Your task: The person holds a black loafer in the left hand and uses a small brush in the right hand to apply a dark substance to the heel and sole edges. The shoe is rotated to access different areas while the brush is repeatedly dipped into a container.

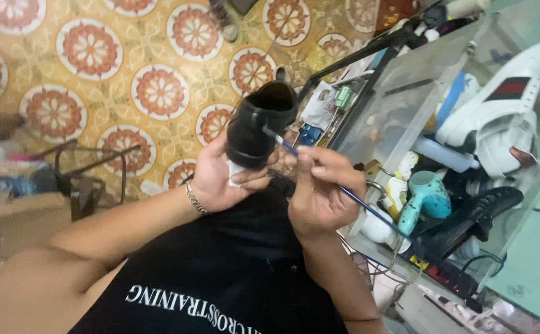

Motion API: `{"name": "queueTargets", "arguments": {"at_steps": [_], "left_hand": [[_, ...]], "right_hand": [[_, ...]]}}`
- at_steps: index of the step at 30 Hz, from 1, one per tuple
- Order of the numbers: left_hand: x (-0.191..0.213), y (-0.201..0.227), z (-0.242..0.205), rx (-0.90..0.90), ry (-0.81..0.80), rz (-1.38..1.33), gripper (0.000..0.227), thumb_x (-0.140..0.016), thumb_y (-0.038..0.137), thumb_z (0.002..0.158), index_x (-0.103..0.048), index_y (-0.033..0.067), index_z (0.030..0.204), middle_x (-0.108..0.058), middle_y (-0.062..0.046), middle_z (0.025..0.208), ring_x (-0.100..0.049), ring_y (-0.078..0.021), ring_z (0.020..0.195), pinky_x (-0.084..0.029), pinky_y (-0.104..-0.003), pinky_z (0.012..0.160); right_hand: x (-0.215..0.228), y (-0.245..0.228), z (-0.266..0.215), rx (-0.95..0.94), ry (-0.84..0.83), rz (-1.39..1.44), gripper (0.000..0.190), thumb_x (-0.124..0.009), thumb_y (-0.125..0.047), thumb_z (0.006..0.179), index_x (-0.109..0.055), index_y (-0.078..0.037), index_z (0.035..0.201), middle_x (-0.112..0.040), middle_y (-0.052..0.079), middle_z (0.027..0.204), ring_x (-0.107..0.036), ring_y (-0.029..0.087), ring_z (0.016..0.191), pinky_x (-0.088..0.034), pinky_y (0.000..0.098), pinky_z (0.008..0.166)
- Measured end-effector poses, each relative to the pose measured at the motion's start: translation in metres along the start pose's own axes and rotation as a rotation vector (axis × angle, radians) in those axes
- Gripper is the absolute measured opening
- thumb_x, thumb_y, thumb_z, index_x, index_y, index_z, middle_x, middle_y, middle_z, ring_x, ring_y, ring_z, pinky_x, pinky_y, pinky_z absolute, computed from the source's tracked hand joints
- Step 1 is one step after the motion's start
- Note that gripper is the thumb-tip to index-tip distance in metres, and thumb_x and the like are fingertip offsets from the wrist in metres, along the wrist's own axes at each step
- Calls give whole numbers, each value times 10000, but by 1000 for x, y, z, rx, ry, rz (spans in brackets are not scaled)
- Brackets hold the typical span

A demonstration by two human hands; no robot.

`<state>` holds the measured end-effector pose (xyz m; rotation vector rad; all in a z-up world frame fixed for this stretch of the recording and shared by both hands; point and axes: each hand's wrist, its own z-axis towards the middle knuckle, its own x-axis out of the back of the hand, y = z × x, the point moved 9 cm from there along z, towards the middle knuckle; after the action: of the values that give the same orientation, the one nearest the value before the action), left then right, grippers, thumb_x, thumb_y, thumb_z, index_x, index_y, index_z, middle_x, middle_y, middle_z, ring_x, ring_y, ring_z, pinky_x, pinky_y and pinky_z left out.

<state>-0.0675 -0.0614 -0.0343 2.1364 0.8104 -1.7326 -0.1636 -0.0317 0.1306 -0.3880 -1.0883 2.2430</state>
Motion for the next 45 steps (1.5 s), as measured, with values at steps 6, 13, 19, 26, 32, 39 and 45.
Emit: {"name": "queueTargets", "arguments": {"at_steps": [6, 13, 19, 26, 32, 39, 45], "left_hand": [[-7, 4, 6, 29, 7, 142, 677, -427, 626, 1015, -704, 33, 1190, -745, -229, 976, -360, -54, 392, -253, -215, 454], [-54, 3, 40, 132, -40, 350, 714, -406, 652, 979, -712, 68, 1251, -739, -221, 1061, -366, -42, 423, -282, -228, 486], [-53, -2, 107, 191, -37, 562, 784, -400, 631, 1014, -612, -62, 1312, -675, -292, 1043, -660, -342, 847, -534, -400, 612], [-20, -23, 259, 243, 99, 427, 425, -614, 379, 810, -697, 114, 1131, -673, -201, 1178, -609, -387, 970, -456, -453, 705], [-64, -64, 328, 338, -135, 490, 621, -472, 364, 859, -576, -43, 1316, -618, -258, 1292, -533, -289, 623, -268, -228, 348], [-59, -73, 356, 305, -67, 644, 569, -405, 415, 902, -645, -15, 1189, -620, -200, 842, -281, -127, 363, -196, -223, 366], [-25, -59, 368, 209, 70, 576, 335, -453, 315, 853, -600, 32, 953, -661, -271, 975, -394, -182, 532, -273, -230, 429]], "right_hand": [[13, 3, 0, -42, 17, -3, 284, -779, 138, 834, -550, -27, 807, -749, 228, 844, -731, 269, 668, -624, 315, 570], [114, -9, -7, -29, 316, -27, 274, -658, 108, 926, -469, -82, 871, -685, 216, 774, -638, 235, 566, -556, 270, 489], [231, -35, -64, -106, 641, -324, 230, -547, 67, 981, -390, -99, 1008, -577, 223, 857, -615, 243, 711, -530, 260, 513], [319, -61, -141, -114, 826, -476, 203, -581, 40, 1004, -425, -88, 1026, -542, 194, 817, -579, 238, 718, -517, 264, 566], [359, -86, -189, -190, 1015, -669, 238, -581, 99, 1041, -392, -42, 1012, -561, 243, 896, -627, 259, 726, -564, 291, 557], [394, -94, -223, -268, 1092, -778, 291, -684, -21, 1075, -397, -44, 1036, -629, 211, 957, -623, 215, 656, -588, 266, 669], [410, -91, -228, -189, 1045, -886, 272, -669, 11, 1040, -400, -24, 1062, -521, 196, 1003, -582, 262, 902, -561, 336, 813]]}}
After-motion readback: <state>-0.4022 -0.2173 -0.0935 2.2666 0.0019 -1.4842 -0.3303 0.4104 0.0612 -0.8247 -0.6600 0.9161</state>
